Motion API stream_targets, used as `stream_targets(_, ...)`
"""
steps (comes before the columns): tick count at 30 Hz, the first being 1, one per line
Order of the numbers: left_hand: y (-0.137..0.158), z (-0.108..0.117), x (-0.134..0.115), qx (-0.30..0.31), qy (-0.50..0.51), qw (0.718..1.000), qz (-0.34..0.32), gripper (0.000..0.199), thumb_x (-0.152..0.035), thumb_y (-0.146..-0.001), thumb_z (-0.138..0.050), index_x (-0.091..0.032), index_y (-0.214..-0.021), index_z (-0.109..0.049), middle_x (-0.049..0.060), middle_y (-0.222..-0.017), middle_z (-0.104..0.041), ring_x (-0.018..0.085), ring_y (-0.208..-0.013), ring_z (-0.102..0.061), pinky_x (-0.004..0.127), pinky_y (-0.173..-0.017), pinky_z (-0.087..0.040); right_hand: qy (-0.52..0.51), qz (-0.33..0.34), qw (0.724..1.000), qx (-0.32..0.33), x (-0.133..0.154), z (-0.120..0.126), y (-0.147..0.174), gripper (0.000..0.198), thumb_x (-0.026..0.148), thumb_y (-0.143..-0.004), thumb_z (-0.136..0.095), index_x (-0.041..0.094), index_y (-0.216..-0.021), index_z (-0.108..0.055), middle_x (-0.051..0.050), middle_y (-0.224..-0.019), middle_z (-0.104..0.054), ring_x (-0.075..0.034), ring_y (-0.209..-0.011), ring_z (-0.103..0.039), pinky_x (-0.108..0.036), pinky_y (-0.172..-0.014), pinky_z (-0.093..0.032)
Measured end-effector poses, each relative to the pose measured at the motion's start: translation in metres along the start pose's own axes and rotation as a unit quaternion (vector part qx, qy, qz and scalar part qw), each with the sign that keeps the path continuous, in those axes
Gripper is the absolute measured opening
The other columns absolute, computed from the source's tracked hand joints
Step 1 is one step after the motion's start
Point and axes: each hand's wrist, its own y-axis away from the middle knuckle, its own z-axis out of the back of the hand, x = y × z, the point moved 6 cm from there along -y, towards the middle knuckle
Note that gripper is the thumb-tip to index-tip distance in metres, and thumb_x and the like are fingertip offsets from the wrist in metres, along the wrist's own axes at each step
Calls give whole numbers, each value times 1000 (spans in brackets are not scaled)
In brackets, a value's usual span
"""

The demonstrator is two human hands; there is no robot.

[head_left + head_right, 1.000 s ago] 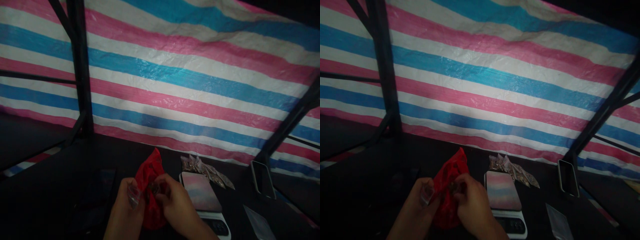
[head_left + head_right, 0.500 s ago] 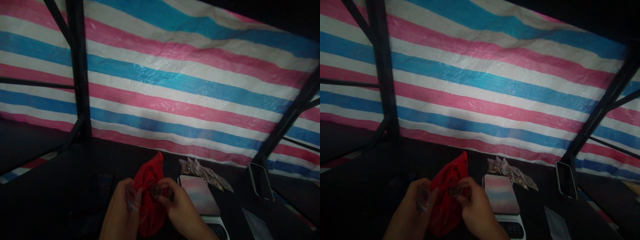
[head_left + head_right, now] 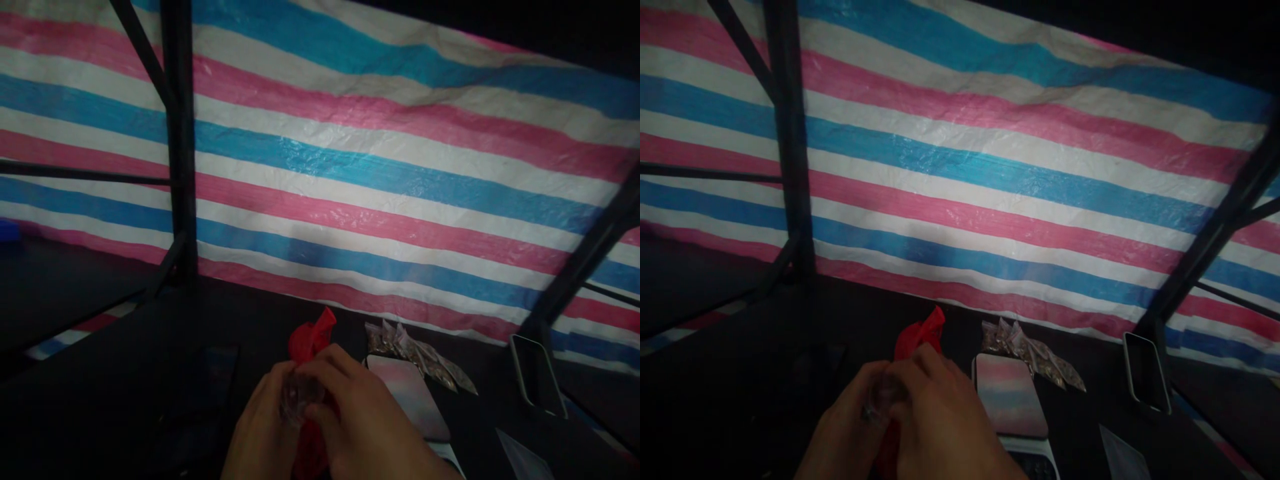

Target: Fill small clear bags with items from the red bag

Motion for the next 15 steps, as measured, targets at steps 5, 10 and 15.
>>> stream_targets(5,5,-14,-2,29,81,996,37,42,-43,-87,-59,-21,-122,-62,17,-124,-78,31,-106,-79,38,-78,-63,87,33,993,66,8,-3,-3,75,-3,-70,-53,27,-137,-69,-7,-141,-64,-27,-117,-71,-39,-97,-58)
stream_targets(10,10,-17,-7,16,122,992,-33,55,-33,-84,-67,-20,-136,-56,18,-130,-74,31,-114,-77,43,-94,-64,69,48,995,57,12,5,-3,74,-5,-72,-51,30,-134,-72,-4,-137,-66,-22,-122,-67,-35,-104,-56)
stream_targets(15,12,-10,9,-5,82,993,-79,53,-33,-91,-59,-22,-143,-53,17,-132,-71,30,-121,-73,46,-101,-62,74,68,993,64,22,11,0,71,-3,-75,-55,29,-135,-72,-4,-140,-67,-22,-126,-66,-33,-107,-55)
